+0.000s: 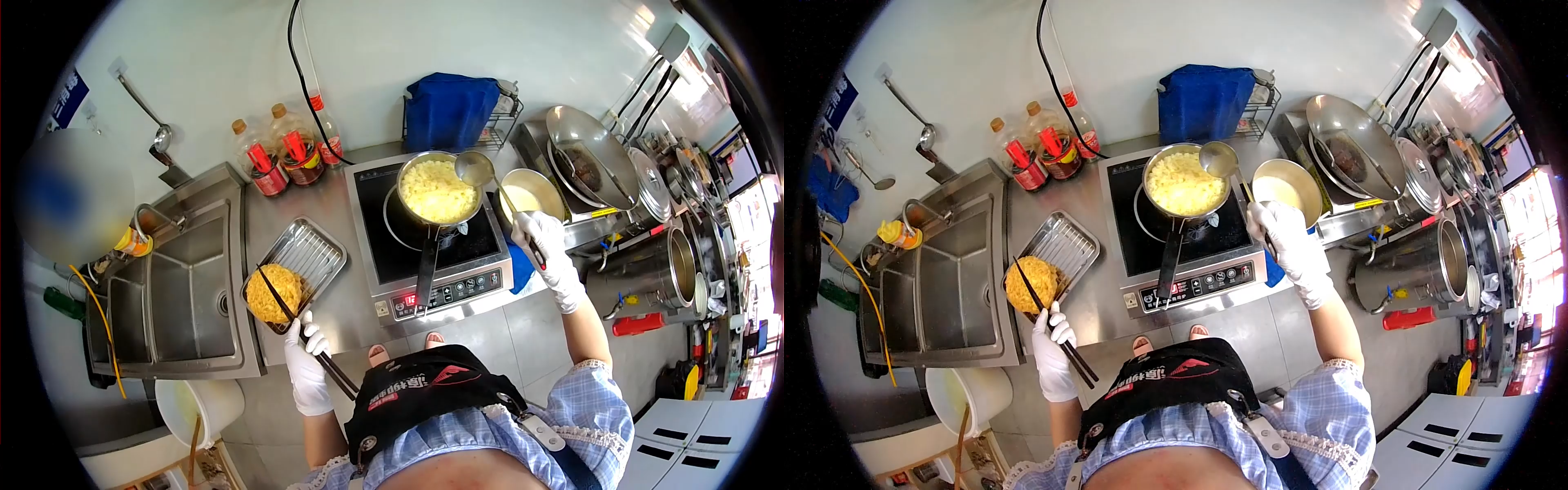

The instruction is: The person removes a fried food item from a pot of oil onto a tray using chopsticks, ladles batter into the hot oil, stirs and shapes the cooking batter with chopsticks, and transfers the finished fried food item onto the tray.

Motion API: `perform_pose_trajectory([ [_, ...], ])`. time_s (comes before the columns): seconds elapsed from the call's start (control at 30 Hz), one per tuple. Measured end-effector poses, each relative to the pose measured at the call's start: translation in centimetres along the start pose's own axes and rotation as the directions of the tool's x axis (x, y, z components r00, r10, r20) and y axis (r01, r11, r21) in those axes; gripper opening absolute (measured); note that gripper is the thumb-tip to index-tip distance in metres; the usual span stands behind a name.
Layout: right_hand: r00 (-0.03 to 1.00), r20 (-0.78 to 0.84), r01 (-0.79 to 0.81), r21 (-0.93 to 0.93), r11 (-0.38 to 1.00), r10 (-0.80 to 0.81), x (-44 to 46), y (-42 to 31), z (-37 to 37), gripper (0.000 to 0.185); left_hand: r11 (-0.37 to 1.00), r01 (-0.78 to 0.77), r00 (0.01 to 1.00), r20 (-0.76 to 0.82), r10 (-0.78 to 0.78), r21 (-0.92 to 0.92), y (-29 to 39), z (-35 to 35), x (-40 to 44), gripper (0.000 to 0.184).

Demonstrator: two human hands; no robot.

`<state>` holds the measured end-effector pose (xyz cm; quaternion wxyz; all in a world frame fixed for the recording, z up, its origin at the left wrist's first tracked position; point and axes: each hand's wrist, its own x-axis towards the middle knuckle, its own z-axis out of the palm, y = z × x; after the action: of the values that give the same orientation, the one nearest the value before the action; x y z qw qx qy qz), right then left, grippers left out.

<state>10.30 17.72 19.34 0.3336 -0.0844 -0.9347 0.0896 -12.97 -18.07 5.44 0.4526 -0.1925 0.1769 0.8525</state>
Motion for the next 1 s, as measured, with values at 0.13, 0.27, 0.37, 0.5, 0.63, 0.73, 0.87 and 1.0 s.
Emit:
perform_pose_trajectory([
  [0.13, 0.999, 0.042, -0.016, -0.003, 1.0, 0.017, 0.1, -0.3, -0.3, 0.014, 1.0, -0.007, 1.0, 0.004, 0.007, 0.003, 0.0, -0.2, -0.2, 0.026],
  [0.27, 0.992, 0.098, -0.081, 0.03, 0.996, 0.078, -0.5, 0.2, 0.1, 0.015, 1.0, -0.003, 1.0, 0.003, 0.003, -0.014, -0.1, -0.2, -0.3, 0.026],
  [0.37, 0.998, 0.06, 0.032, -0.031, 0.999, -0.03, -0.3, 0.1, 0.1, 0.019, 1.0, 0.01, 1.0, 0.013, -0.01, -0.017, -0.1, -0.1, -0.2, 0.026],
  [0.5, 0.999, 0.021, 0.047, -0.051, 0.998, -0.046, -0.4, -0.4, 0.1, 0.032, 1.0, 0.017, 1.0, 0.008, -0.017, -0.016, -0.2, -0.2, -0.2, 0.026],
  [0.63, 0.998, 0.045, 0.056, -0.077, 0.995, -0.052, -1.0, -0.1, 0.5, 0.033, 1.0, 0.015, 1.0, 0.008, -0.015, -0.002, -0.3, -0.2, -0.2, 0.025],
  [0.73, 0.996, 0.018, 0.089, -0.092, 0.992, -0.087, -1.1, -0.1, 0.4, 0.036, 0.999, 0.034, 0.999, 0.003, -0.034, -0.022, -0.4, 0.2, -0.3, 0.025],
  [0.87, 0.994, 0.009, 0.112, -0.094, 0.989, -0.111, -1.4, 0.1, 0.3, 0.041, 1.0, 0.027, 0.999, -0.043, -0.027, 0.002, -0.6, 0.8, -0.3, 0.025],
  [1.0, 0.997, 0.021, 0.083, -0.101, 0.991, -0.081, -1.5, -0.3, -0.1, 0.043, 0.999, 0.013, 1.0, -0.009, -0.013, 0.042, -0.9, 1.1, -0.3, 0.025],
])
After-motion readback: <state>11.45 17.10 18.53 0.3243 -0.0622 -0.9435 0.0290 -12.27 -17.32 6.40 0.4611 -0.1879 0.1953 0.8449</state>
